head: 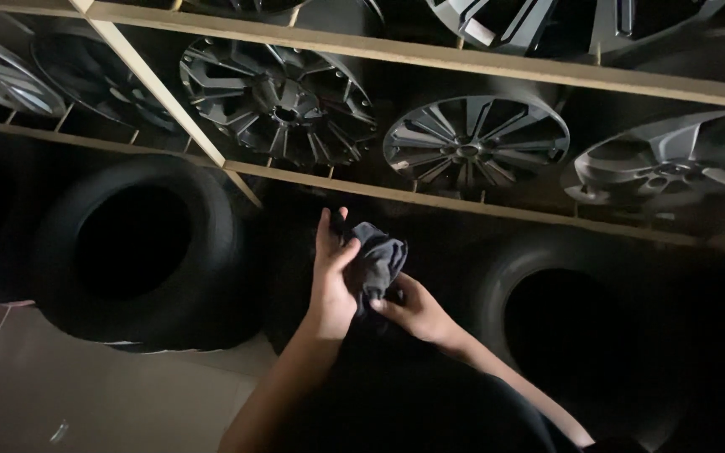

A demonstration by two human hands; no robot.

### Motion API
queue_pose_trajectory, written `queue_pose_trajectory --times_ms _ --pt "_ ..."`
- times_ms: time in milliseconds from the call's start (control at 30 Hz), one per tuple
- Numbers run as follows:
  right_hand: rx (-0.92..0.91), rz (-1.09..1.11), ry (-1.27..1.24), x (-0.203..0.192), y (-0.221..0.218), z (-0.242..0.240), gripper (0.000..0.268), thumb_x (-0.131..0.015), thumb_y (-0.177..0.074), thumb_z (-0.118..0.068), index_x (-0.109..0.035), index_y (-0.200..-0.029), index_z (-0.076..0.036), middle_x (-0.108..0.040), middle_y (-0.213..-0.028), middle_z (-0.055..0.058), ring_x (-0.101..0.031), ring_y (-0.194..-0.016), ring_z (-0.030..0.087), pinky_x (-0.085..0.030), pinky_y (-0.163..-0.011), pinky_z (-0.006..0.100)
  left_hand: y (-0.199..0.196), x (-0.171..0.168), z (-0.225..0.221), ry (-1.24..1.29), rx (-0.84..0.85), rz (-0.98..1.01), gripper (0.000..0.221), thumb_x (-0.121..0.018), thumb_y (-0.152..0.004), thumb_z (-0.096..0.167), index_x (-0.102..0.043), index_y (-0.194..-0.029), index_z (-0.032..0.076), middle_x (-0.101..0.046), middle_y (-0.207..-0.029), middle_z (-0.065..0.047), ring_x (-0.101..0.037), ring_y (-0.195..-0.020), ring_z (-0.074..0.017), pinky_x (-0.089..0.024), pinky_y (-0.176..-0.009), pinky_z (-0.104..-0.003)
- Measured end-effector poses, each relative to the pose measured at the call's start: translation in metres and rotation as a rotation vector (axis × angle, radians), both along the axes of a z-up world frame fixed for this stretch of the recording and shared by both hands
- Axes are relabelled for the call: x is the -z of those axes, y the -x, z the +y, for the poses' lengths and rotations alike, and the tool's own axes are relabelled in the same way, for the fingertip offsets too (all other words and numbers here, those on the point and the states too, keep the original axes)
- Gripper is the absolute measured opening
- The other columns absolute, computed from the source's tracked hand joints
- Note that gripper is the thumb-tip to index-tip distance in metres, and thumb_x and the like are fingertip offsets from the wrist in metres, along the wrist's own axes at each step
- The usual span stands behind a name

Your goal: Wiping and cleaning various car rims on a display rack using a cloth.

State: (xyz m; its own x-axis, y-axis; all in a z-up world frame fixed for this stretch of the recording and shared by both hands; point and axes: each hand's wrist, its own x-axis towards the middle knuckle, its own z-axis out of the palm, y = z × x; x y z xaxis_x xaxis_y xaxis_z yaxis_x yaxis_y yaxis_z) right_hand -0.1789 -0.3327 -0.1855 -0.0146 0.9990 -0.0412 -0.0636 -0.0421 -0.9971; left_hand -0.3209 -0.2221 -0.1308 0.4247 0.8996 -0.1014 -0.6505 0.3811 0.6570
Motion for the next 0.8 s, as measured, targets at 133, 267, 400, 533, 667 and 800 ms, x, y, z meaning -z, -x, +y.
queue_pose_trajectory --times_ms 133,267,400,533,667,800 --pt "0.096 0.346 0.216 0.008 -0.022 0.004 0.043 -0.075 -0.095 -0.022 -0.067 -0.126 0.006 -0.071 -0.111 0.015 -0.061 -0.105 0.025 -0.050 -0.093 0.038 -0.014 0.010 -0.003 -0.065 -0.060 0.104 0.084 -0.051 -0.090 -0.013 -0.021 -0.164 0.015 -0.043 -0.157 -0.004 -0.055 -0.121 -0.0185 -0.049 -0.101 -0.035" --pt "0.066 0.352 0.167 -0.014 -0.053 -0.003 0.041 -0.069 -0.095 -0.017 -0.068 -0.129 0.007 -0.071 -0.121 0.016 -0.062 -0.115 0.024 -0.046 -0.100 0.034 -0.007 0.040 0.020 -0.032 -0.144 0.080 0.084 -0.050 -0.087 -0.015 -0.026 -0.162 0.014 -0.050 -0.149 -0.005 -0.056 -0.117 -0.0202 -0.050 -0.097 -0.037" --pt "0.059 0.885 0.166 -0.039 -0.077 -0.020 0.058 -0.062 -0.086 -0.007 -0.056 -0.143 0.003 -0.065 -0.133 0.021 -0.066 -0.118 0.029 -0.053 -0.100 0.039 0.006 0.041 0.037 0.059 -0.229 0.078 0.073 -0.047 -0.078 -0.015 -0.048 -0.147 0.007 -0.063 -0.133 -0.007 -0.061 -0.117 -0.0227 -0.052 -0.100 -0.038" --pt "0.216 1.032 0.139 -0.072 -0.093 -0.035 0.076 -0.060 -0.076 0.003 -0.049 -0.150 -0.010 -0.063 -0.138 0.014 -0.065 -0.117 0.028 -0.055 -0.096 0.043 0.025 0.063 0.041 -0.011 -0.116 0.252 0.051 -0.045 -0.079 -0.004 -0.070 -0.124 -0.001 -0.072 -0.111 -0.012 -0.067 -0.104 -0.0246 -0.054 -0.095 -0.036" --pt "0.408 0.983 0.102 -0.004 -0.131 -0.055 0.059 -0.061 -0.081 0.004 -0.056 -0.139 -0.007 -0.069 -0.126 0.011 -0.068 -0.111 0.028 -0.057 -0.096 0.044 0.036 0.153 0.079 -0.113 -0.022 0.384 0.031 -0.048 -0.096 0.011 -0.072 -0.110 -0.003 -0.075 -0.102 -0.011 -0.068 -0.095 -0.0230 -0.053 -0.090 -0.034" --pt "0.705 1.132 0.287 0.009 -0.155 -0.074 0.021 -0.066 -0.092 -0.012 -0.069 -0.112 -0.006 -0.075 -0.103 0.007 -0.072 -0.095 0.025 -0.060 -0.084 0.043 -0.012 0.097 0.083 -0.294 0.083 0.947 0.030 -0.057 -0.108 0.027 -0.073 -0.107 0.001 -0.072 -0.098 -0.009 -0.064 -0.089 -0.0204 -0.049 -0.084 -0.035"
